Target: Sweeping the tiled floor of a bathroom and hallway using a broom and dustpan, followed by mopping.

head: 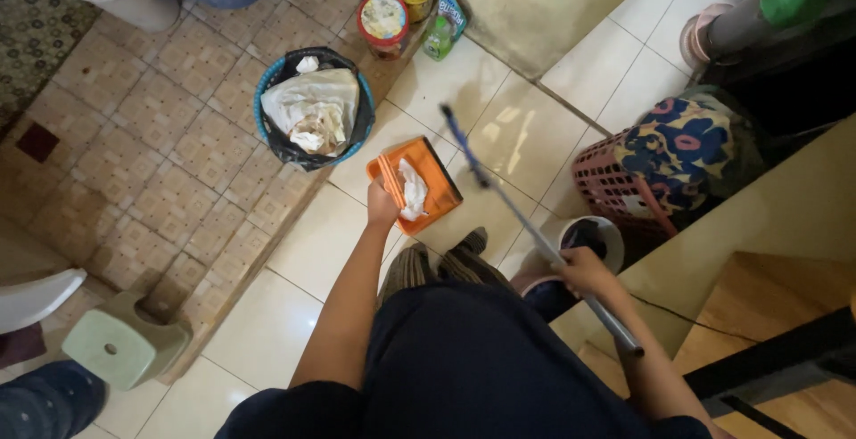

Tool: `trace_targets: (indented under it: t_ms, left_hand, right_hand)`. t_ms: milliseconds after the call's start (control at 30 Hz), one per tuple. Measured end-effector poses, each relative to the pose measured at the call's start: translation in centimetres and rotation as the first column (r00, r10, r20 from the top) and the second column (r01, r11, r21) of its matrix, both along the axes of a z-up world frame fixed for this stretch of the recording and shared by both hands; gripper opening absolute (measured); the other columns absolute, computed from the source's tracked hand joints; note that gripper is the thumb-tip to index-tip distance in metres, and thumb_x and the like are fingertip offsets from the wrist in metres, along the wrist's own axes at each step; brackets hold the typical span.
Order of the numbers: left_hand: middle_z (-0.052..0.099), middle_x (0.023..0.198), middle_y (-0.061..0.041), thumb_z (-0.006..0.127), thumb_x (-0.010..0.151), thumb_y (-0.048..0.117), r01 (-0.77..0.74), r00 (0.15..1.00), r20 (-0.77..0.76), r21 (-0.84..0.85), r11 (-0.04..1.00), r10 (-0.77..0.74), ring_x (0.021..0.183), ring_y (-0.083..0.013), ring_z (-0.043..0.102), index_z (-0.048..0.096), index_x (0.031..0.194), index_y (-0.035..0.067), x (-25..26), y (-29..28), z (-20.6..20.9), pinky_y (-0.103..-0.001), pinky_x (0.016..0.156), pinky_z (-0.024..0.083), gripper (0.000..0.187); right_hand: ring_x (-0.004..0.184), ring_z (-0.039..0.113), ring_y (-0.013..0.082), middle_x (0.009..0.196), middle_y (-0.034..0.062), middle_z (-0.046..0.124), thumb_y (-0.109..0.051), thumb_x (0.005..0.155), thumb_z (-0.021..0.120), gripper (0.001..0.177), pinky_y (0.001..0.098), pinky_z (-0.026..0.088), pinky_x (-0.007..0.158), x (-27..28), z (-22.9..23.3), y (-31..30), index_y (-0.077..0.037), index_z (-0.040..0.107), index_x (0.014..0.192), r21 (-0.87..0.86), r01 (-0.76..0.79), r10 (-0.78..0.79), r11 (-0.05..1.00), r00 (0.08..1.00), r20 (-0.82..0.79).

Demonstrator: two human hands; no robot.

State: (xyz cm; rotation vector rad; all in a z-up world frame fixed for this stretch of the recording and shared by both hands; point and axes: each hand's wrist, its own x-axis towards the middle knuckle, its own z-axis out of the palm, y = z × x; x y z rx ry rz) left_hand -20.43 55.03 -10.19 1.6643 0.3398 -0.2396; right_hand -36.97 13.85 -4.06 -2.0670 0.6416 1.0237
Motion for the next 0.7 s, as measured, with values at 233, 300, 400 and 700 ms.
trace_targets:
  t_ms: [233,300,400,700]
  left_hand:
    - [0.065,0.070,-0.004,0.063,0.100,0.027,0.018,0.998,0.060,-0.032,0.999,-0.016,0.063,-0.0147,0.061,0.066,0.086,0.002,-0.4,-1.0,-0.7,-0.033,0.059,0.049,0.028]
    - [0.066,0.075,-0.008,0.065,0.101,0.024,0.023,0.993,0.118,0.001,1.000,-0.023,0.069,-0.0171,0.062,0.067,0.086,0.000,-0.5,-1.4,-1.3,-0.033,0.067,0.050,0.028]
    - [0.068,0.085,-0.007,0.065,0.096,0.017,0.049,0.969,0.246,-0.065,0.997,-0.032,0.079,-0.0170,0.065,0.067,0.092,-0.001,-0.6,-1.6,-1.9,-0.034,0.073,0.051,0.018]
    - [0.059,0.078,-0.006,0.062,0.099,0.018,-0.033,0.998,0.046,-0.133,0.991,0.040,0.068,-0.0159,0.058,0.063,0.086,0.002,-0.5,-2.4,-1.0,-0.034,0.063,0.048,0.021]
  right_hand:
    - [0.047,0.058,0.0242,0.061,0.0147,0.062,-0.015,0.089,0.062,0.027,0.0408,0.046,0.045,0.8,-6.7,-2.8,0.001,0.072,0.108,0.028,0.174,-0.176,0.984,0.965,0.194]
    - [0.062,0.070,0.0295,0.068,0.0197,0.069,-0.023,0.088,0.069,0.032,0.0431,0.054,0.061,1.9,-8.9,-2.6,0.006,0.072,0.100,-0.239,0.032,0.031,0.971,0.966,0.255]
    - [0.073,0.072,0.0346,0.074,0.0207,0.072,-0.028,0.084,0.069,0.036,0.0485,0.056,0.068,1.4,-16.0,-2.3,0.006,0.073,0.093,-0.140,0.041,-0.005,0.989,0.969,0.248]
    - [0.046,0.056,0.0202,0.060,0.0087,0.061,-0.017,0.094,0.060,0.018,0.0377,0.046,0.044,-2.9,-10.6,6.6,-0.004,0.068,0.103,0.208,0.002,0.000,0.978,1.000,-0.014]
